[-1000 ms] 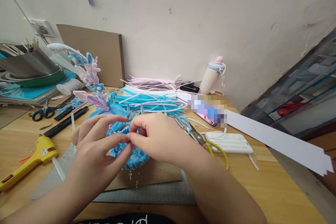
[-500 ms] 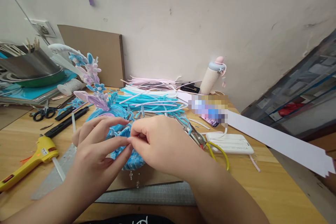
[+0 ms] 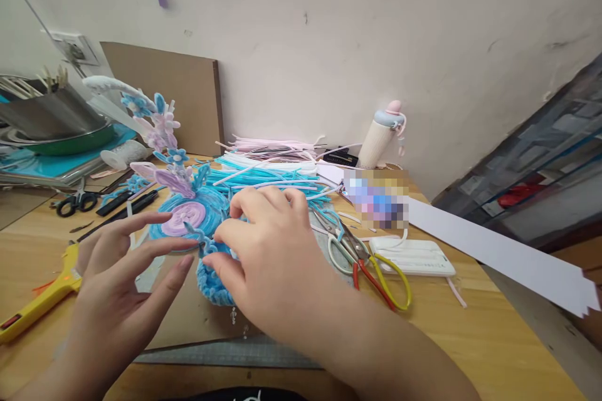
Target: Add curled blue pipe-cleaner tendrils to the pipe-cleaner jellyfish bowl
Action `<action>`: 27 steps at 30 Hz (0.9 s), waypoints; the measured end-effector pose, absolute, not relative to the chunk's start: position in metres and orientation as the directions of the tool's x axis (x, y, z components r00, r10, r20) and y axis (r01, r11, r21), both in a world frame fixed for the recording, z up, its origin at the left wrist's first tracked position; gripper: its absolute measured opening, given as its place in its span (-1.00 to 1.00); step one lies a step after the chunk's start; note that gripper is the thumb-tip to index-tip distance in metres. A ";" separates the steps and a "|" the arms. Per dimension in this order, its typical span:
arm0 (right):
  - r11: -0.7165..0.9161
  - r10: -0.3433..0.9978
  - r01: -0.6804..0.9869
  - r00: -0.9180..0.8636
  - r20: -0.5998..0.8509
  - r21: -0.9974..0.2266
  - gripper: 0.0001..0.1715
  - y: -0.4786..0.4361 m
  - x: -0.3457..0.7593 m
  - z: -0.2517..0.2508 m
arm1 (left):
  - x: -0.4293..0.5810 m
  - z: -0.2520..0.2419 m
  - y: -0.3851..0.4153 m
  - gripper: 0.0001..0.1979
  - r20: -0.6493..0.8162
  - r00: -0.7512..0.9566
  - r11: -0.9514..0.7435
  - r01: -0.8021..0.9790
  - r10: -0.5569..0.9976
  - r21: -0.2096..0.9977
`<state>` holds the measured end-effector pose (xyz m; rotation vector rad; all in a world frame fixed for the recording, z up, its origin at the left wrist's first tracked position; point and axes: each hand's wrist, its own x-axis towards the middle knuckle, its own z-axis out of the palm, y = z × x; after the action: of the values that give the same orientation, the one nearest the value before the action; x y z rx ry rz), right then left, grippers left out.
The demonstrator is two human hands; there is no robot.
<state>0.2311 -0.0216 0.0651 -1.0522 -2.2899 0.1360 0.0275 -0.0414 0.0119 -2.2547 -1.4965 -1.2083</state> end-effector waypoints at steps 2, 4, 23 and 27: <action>0.664 0.716 0.701 -0.497 0.490 -0.260 -0.88 -0.024 0.224 0.058 | 0.029 0.015 -0.039 -0.80 0.695 0.198 -0.502 0.823 0.691 0.265; 0.653 0.717 0.726 -0.500 0.486 -0.217 -0.90 -0.026 0.217 0.052 | 0.031 0.018 -0.038 -0.83 0.686 0.209 -0.508 0.820 0.697 0.265; 0.671 0.734 0.652 -0.518 0.439 -0.353 -0.82 -0.023 0.208 0.041 | 0.037 0.031 -0.039 -0.89 0.658 0.247 -0.520 0.815 0.711 0.255; 0.661 0.746 0.638 -0.498 0.442 -0.395 -0.82 -0.023 0.207 0.041 | 0.035 0.034 -0.039 -0.91 0.647 0.271 -0.533 0.808 0.712 0.249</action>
<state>0.2071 -0.0233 0.0412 -1.0676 -2.2861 0.2388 0.0349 -0.0391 0.0337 -2.3974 -1.4443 -1.1114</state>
